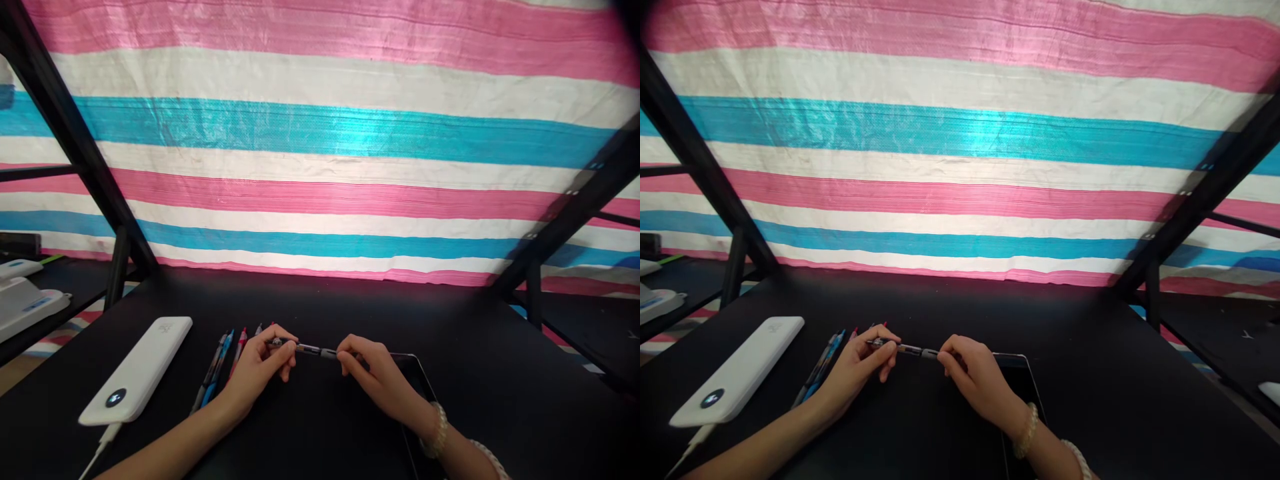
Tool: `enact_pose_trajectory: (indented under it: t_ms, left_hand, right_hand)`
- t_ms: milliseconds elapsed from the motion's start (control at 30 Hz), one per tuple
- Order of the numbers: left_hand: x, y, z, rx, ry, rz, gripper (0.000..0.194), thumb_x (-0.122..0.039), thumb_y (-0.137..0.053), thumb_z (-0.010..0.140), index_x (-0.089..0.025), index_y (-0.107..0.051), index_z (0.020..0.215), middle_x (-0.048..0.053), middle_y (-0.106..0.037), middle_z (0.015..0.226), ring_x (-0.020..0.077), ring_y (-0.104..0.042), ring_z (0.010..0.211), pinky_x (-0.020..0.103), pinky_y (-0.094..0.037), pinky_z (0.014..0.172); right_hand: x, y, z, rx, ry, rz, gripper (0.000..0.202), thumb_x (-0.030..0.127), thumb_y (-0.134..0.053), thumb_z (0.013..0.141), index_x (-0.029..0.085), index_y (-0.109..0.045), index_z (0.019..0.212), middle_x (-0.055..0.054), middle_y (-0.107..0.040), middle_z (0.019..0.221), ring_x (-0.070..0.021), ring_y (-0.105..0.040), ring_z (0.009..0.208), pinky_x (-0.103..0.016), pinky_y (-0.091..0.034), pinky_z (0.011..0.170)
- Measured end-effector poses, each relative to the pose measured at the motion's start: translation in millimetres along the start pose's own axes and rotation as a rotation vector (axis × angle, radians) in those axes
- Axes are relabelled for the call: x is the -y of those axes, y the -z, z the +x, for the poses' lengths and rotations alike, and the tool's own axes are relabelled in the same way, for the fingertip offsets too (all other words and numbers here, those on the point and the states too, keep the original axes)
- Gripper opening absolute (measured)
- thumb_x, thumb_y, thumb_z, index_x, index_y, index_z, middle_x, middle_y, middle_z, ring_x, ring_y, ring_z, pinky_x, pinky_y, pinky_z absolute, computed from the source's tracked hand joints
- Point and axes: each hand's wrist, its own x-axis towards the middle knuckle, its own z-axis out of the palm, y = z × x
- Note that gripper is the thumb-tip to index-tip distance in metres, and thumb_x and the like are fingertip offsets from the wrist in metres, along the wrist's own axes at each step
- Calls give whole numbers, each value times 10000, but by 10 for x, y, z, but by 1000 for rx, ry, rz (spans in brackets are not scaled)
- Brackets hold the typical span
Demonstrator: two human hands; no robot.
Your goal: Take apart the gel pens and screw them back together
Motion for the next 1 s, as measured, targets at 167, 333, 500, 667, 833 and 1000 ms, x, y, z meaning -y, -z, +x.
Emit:
enact_pose_trajectory:
  t_ms: [167, 333, 500, 667, 833, 1000]
  left_hand:
    - [-22, -6, -3, -2, 13, -1, 326, -462, -737, 827, -152, -650, 881, -28, -616, 617, 85, -518, 468, 218, -369, 511]
    - [-16, -2, -8, -4, -3, 11, 300, -445, -726, 843, -155, -657, 878, -27, -611, 613, 90, -517, 471, 224, -369, 514]
    - [-1, 6, -3, 5, 3, 11, 292, -440, -725, 847, -158, -654, 875, -29, -612, 615, 86, -513, 472, 219, -373, 518]
    - [2, 9, -5, 9, -4, 16, 308, -456, -718, 850, -157, -652, 879, -35, -604, 613, 79, -508, 466, 211, -371, 513]
    - [6, 11, -3, 8, -11, 20, 309, -456, -719, 849, -155, -653, 875, -35, -600, 612, 83, -510, 467, 217, -373, 515]
    - [2, 5, 0, -1, -7, 17, 315, -464, -723, 840, -159, -654, 877, -33, -603, 609, 90, -509, 458, 223, -371, 507]
  right_hand:
    - [6, -3, -4, -6, -35, 3, 143, 156, -646, 887, 207, -588, 1007, 54, -583, 713, -127, -528, 603, -228, -375, 566]
    - [25, 10, -10, 16, -16, -45, 188, 215, -532, 984, 200, -587, 805, 28, -603, 701, -135, -541, 626, -243, -379, 590]
    - [25, -2, 4, 36, -32, -51, 20, 205, -619, 931, 207, -601, 939, 41, -591, 710, -135, -538, 621, -234, -379, 584]
    - [27, -4, 21, 35, -25, -105, 139, 206, -578, 957, 198, -579, 819, 35, -582, 701, -134, -529, 628, -237, -364, 584]
    - [51, 11, 6, 55, -11, -88, 155, 222, -547, 985, 200, -590, 837, 31, -601, 719, -136, -546, 651, -237, -381, 610]
    - [22, -8, 2, 40, -50, -110, 114, 186, -663, 892, 200, -568, 832, 44, -570, 707, -128, -512, 620, -226, -363, 572]
